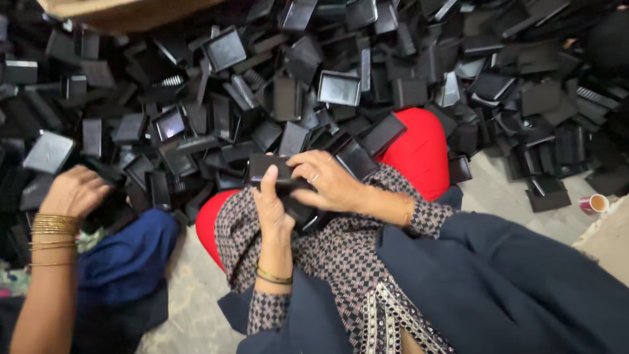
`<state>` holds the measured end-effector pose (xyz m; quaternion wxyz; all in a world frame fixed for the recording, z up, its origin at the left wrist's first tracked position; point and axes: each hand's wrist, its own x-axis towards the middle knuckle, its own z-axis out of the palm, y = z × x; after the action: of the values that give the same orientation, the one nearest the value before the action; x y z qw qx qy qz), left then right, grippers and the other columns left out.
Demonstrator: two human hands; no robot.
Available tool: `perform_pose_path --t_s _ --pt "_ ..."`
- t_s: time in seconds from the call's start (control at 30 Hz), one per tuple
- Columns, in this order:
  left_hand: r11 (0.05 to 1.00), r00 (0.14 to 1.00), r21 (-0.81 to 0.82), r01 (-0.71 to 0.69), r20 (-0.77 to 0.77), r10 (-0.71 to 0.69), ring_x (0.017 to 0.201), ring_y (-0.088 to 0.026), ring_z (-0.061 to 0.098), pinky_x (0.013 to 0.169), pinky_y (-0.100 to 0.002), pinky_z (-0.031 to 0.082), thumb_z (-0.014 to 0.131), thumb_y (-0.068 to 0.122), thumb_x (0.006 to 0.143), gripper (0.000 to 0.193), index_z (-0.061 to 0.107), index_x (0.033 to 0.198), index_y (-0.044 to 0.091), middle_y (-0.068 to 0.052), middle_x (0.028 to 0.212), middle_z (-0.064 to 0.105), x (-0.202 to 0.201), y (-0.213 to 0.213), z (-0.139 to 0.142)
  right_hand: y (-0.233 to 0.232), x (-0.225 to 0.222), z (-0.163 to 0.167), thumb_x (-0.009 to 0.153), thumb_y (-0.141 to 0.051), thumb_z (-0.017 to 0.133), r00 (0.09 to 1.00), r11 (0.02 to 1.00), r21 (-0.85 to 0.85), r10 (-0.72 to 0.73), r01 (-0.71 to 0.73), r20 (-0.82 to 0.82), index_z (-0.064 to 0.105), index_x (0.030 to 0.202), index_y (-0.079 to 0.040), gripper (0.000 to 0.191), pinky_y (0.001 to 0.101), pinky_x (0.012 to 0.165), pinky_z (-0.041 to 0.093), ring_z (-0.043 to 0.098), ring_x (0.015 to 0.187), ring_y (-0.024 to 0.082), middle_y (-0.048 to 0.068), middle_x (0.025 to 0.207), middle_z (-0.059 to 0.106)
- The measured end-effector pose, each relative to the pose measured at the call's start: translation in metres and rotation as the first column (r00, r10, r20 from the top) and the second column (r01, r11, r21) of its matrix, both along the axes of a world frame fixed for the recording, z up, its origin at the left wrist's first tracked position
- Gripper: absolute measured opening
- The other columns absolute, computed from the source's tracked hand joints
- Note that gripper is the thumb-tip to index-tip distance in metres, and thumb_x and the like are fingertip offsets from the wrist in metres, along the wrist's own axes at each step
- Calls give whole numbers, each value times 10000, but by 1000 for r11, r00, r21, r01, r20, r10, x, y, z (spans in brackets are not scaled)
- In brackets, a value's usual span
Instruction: The person sits on the floor and repeatedly picks up small black plastic tray components, snaps them together, and places the assembled units into a nearby cardboard box. The process continues with the person handling the trays one at a time.
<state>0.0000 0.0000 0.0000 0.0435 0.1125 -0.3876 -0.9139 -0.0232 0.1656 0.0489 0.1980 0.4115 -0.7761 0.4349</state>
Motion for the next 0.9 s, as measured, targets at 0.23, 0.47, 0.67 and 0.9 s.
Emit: perform_pose_path --t_s 0.23,0.47,0.67,0.9 --pt "990 987 -117 82 -126 -97 1168 -220 628 1041 -356 516 551 599 977 762 522 1471 19 -100 1308 636 8 7 -10 22 -1 1 762 -260 862 859 998 4 53 -64 509 625 1177 -39 527 370 1008 533 677 1188 281 149 1315 658" --pt "999 997 2 -53 -50 53 1180 -224 603 1076 -371 473 247 653 1053 804 526 1475 28 -107 1317 644 -23 1 -8 10 4 -7 776 -244 865 795 996 -86 70 -22 602 654 1322 -55 615 329 999 535 702 1115 171 103 1211 728" --pt "968 976 -193 -160 -178 126 1230 -225 598 1091 -365 474 506 520 1045 710 467 1529 2 -131 1353 614 -19 19 -9 8 2 -35 720 -228 928 894 994 -75 -36 77 446 702 1293 -75 635 370 1039 514 665 1220 242 170 1319 676" --pt "997 976 49 -59 -205 68 1429 -343 494 1208 -461 392 648 -38 880 694 376 1517 -81 -243 1526 492 -7 8 23 8 -14 -48 952 -113 737 405 835 -547 523 -65 750 489 1467 60 598 351 1141 437 551 1336 184 100 1430 596"
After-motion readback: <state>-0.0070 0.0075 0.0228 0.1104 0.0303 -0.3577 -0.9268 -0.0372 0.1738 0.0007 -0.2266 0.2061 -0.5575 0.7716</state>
